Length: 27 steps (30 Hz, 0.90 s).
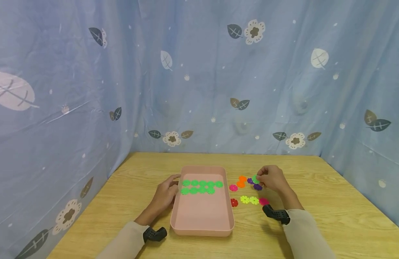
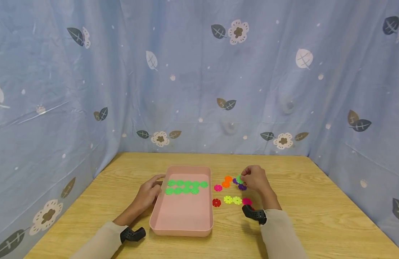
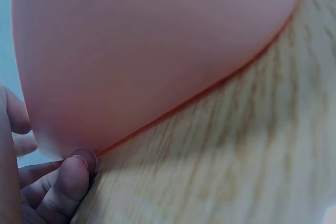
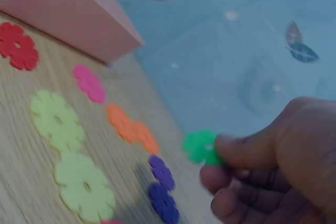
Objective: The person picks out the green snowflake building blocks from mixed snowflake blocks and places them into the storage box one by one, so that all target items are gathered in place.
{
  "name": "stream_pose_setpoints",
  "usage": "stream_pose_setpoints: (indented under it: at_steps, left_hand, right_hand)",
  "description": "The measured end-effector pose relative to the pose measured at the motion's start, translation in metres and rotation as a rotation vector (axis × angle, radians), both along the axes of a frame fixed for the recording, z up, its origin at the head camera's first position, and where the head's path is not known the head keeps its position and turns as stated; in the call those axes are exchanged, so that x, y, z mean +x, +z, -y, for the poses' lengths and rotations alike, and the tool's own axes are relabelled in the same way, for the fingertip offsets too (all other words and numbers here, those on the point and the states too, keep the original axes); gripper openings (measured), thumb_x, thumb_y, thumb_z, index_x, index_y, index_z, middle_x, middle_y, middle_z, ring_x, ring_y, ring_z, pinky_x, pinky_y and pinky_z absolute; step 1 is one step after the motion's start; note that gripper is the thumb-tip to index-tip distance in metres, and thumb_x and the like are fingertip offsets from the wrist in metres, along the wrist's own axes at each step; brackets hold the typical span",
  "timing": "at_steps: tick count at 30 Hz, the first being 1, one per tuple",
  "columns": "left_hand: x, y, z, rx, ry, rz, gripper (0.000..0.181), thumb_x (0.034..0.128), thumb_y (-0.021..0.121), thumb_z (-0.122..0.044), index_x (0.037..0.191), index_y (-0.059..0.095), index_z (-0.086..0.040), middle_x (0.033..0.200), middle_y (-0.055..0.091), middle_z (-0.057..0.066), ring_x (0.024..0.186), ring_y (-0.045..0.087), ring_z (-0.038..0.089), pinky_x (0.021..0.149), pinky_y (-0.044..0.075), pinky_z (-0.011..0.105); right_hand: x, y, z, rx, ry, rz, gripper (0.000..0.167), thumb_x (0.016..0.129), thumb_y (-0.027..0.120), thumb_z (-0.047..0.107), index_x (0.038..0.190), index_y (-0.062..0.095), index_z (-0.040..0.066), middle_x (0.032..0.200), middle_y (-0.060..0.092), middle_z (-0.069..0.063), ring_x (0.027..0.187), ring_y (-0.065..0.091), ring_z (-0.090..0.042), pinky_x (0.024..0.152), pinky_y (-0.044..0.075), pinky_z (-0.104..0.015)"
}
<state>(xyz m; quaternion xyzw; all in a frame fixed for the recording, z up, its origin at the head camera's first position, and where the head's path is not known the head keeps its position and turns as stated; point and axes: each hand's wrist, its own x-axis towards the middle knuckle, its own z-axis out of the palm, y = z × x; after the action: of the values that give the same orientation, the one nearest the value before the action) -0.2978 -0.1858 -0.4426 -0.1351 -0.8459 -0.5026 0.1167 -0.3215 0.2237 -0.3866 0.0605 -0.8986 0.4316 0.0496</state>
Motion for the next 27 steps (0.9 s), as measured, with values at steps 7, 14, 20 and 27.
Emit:
stream_pose_setpoints:
  at_steps: [7,14,20,27]
  left_hand:
    - [0.000,0.001,0.000,-0.004,0.008,-0.008,0.051,0.0935,0.045,-0.011,0.143,0.058,-0.011,0.119,0.072,0.013,0.094,0.070,0.019,0.081,0.052,0.037]
    - [-0.001,0.000,-0.001,-0.021,0.029,-0.012,0.051,0.0925,0.046,-0.012,0.141,0.060,-0.013,0.119,0.073,0.011,0.094,0.069,0.018,0.083,0.051,0.037]
    - [0.000,0.001,-0.002,-0.012,0.023,-0.019,0.051,0.0927,0.046,-0.012,0.142,0.059,-0.012,0.119,0.073,0.012,0.094,0.069,0.018,0.082,0.051,0.037]
    - [-0.001,-0.001,0.000,-0.008,0.011,-0.022,0.051,0.0929,0.046,-0.012,0.142,0.058,-0.011,0.119,0.072,0.013,0.095,0.069,0.019,0.081,0.051,0.038]
  right_hand:
    - [-0.016,0.009,0.031,-0.130,0.114,0.015,0.013,0.094,0.065,0.002,0.103,0.064,-0.007,0.083,0.064,-0.013,0.068,0.061,-0.031,0.060,0.053,-0.037]
    - [-0.021,0.020,0.060,-0.051,0.252,0.028,0.010,0.096,0.064,0.004,0.101,0.069,-0.003,0.081,0.063,-0.019,0.062,0.053,-0.023,0.056,0.048,-0.037]
    - [-0.022,0.027,0.080,0.010,0.368,0.062,0.007,0.094,0.064,0.000,0.094,0.070,-0.004,0.077,0.063,-0.021,0.051,0.043,-0.014,0.050,0.038,-0.029]
    - [-0.025,0.028,0.096,0.054,0.391,0.097,0.005,0.093,0.066,-0.002,0.090,0.070,-0.002,0.071,0.061,-0.012,0.048,0.038,-0.013,0.048,0.035,-0.024]
